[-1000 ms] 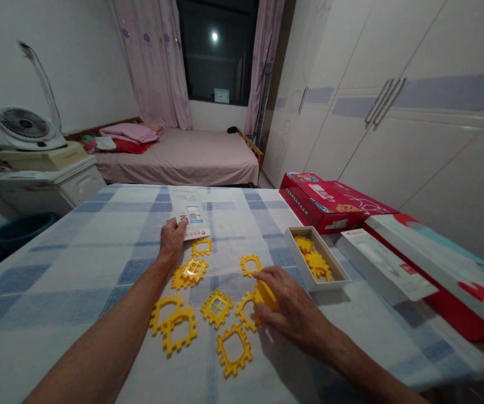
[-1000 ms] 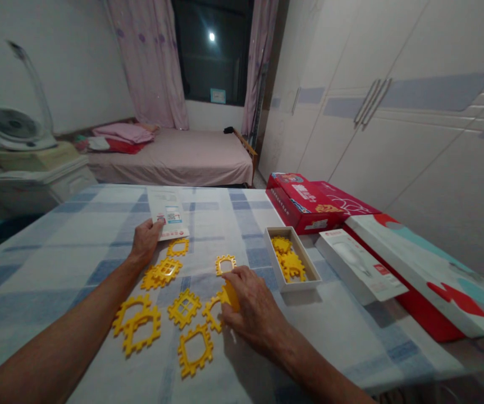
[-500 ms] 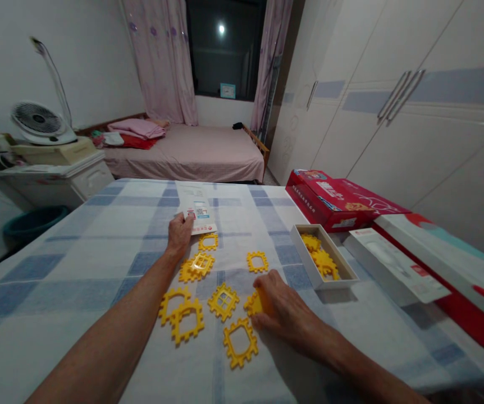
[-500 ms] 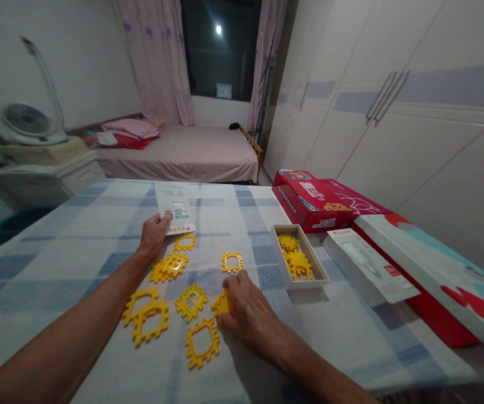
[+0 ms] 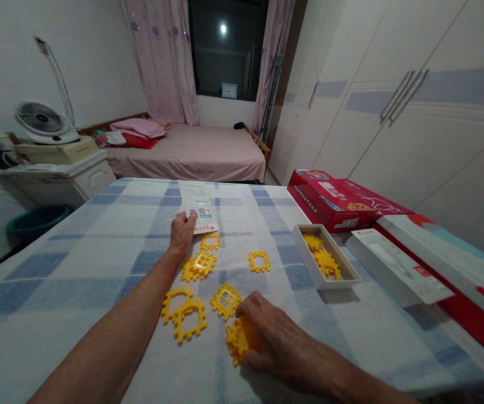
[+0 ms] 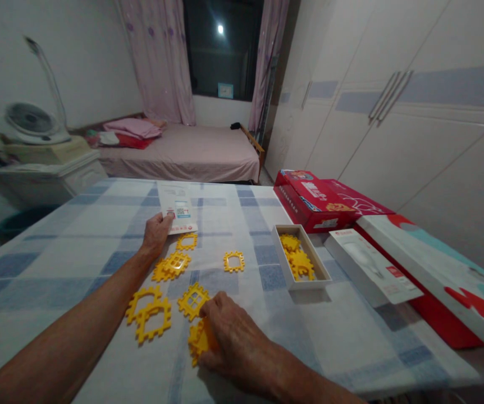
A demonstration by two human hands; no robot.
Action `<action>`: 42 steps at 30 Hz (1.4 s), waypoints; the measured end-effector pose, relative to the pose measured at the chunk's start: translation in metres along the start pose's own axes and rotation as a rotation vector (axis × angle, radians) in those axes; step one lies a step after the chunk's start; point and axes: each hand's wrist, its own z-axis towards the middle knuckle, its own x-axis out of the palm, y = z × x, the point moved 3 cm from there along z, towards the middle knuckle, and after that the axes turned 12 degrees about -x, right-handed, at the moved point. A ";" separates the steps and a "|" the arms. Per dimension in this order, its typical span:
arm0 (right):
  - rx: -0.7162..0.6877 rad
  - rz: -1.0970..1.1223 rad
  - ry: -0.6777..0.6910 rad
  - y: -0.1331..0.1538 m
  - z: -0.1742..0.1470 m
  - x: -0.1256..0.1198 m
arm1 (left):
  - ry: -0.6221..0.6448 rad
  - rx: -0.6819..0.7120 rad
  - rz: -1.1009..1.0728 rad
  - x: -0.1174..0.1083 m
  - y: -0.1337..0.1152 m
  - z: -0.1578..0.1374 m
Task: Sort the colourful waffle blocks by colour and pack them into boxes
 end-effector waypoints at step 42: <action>0.090 -0.509 -0.210 -0.069 0.056 -0.060 | -0.031 0.007 -0.044 -0.001 0.000 0.002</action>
